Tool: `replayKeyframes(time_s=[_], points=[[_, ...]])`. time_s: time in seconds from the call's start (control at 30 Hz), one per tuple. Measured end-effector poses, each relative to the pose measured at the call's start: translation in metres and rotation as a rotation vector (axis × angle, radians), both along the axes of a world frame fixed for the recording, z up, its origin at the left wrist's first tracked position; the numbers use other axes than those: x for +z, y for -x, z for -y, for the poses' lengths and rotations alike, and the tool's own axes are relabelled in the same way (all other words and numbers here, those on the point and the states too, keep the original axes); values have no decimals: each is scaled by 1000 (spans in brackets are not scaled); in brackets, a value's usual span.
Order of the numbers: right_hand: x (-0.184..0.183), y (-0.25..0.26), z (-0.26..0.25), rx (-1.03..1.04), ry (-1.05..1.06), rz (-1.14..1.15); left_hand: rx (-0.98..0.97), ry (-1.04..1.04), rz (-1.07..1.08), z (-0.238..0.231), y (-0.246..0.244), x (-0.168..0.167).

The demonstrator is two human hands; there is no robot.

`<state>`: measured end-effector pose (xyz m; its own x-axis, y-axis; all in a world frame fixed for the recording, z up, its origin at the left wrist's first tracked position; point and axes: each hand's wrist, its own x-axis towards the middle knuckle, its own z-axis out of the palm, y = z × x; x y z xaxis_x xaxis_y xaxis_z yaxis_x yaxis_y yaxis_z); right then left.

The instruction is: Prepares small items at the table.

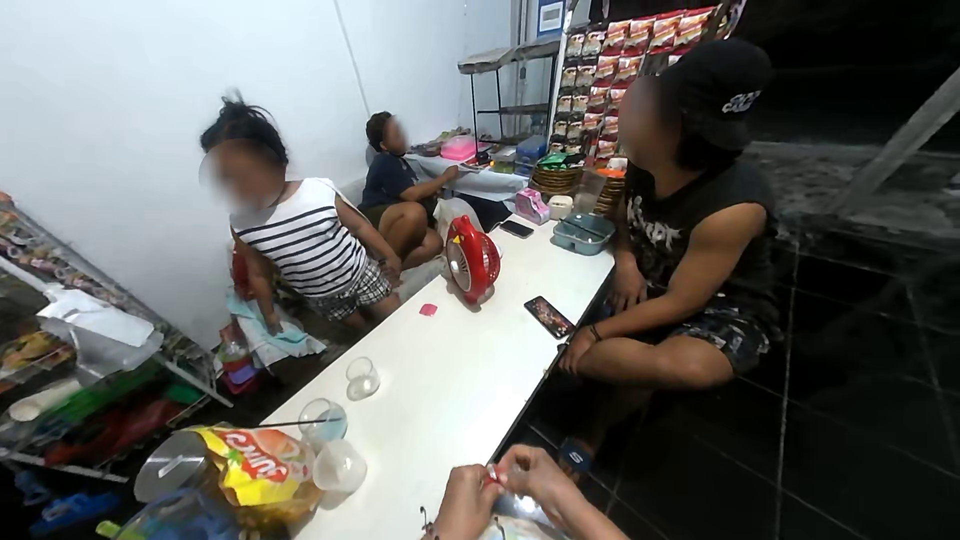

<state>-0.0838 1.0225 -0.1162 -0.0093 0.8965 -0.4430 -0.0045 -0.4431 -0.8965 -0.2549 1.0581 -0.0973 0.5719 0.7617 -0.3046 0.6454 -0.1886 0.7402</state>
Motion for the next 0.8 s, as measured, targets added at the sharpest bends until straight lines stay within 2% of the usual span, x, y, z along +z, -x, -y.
replayKeyframes(time_s=[0.17,0.47,0.7,0.8], points=[[-4,2,-3,-114,11,-56,-10,-72,26,-2,1,-8],[-5,3,-11,-280,84,-156,78,7,173,-4,-2,-17],[-28,-20,-22,-348,12,17,55,28,162,-3,4,-11],[-24,-24,-21,-286,-46,47,49,46,160,-5,8,-5]])
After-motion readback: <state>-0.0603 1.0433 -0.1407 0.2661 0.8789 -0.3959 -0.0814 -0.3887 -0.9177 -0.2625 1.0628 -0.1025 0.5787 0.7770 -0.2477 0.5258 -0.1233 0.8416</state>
